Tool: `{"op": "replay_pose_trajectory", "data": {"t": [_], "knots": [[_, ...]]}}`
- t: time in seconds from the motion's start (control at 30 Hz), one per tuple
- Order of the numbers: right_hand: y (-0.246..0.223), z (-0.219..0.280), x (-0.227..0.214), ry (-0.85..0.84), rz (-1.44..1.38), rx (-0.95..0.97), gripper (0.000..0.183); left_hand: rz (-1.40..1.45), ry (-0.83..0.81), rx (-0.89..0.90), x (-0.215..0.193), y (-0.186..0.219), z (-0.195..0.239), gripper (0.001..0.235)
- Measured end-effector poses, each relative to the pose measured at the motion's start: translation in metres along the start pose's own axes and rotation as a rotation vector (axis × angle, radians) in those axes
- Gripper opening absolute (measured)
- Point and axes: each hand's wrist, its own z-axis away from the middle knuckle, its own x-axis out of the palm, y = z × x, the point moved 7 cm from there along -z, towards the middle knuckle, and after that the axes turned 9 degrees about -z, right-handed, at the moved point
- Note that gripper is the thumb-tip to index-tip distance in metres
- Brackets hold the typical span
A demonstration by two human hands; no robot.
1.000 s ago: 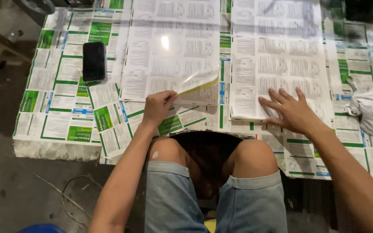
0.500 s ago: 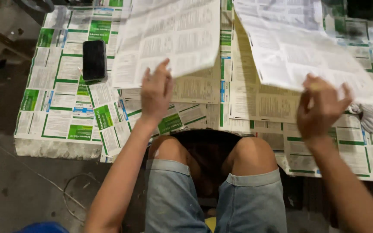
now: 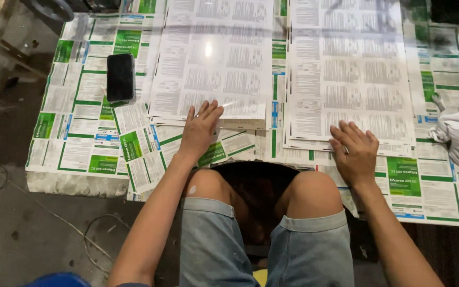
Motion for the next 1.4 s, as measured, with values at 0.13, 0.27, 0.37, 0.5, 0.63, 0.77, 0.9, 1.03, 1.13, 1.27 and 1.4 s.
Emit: {"op": "replay_pose_trajectory", "data": {"t": [0.13,0.27,0.37,0.5,0.63,0.77,0.9,1.03,1.13,1.27,1.4], "knots": [[0.001,0.001,-0.003,0.032,-0.041,0.026,0.033,0.016,0.001,0.004,-0.003,0.001,-0.013,0.037],[-0.004,0.003,-0.011,0.088,0.099,0.036,0.044,0.011,-0.003,-0.013,0.004,-0.003,-0.031,0.036],[0.000,0.006,-0.011,0.126,0.163,0.087,0.045,-0.001,-0.016,-0.018,0.011,-0.008,-0.044,0.035],[0.006,0.005,-0.006,0.098,0.208,0.158,0.049,-0.011,-0.077,-0.039,0.031,-0.020,-0.069,0.035],[0.005,0.004,-0.006,0.087,0.219,0.161,0.053,-0.036,-0.111,-0.045,0.048,-0.031,-0.092,0.037],[0.004,0.003,-0.008,0.086,0.196,0.156,0.054,-0.087,-0.113,-0.052,0.059,-0.033,-0.101,0.044],[0.002,0.002,-0.008,0.081,0.197,0.150,0.054,-0.080,-0.071,-0.066,0.049,-0.024,-0.079,0.043],[0.003,0.005,-0.009,0.090,0.187,0.158,0.053,-0.043,-0.039,-0.035,0.014,-0.005,-0.034,0.041],[0.002,0.008,-0.012,0.094,0.203,0.149,0.051,-0.006,-0.019,0.013,-0.018,0.003,-0.009,0.045],[0.002,0.014,-0.010,0.028,0.215,0.173,0.063,0.027,0.011,0.050,-0.029,0.001,0.008,0.048],[-0.001,0.016,-0.005,-0.125,0.185,0.195,0.082,0.028,0.059,0.042,-0.025,-0.003,0.013,0.035]]}}
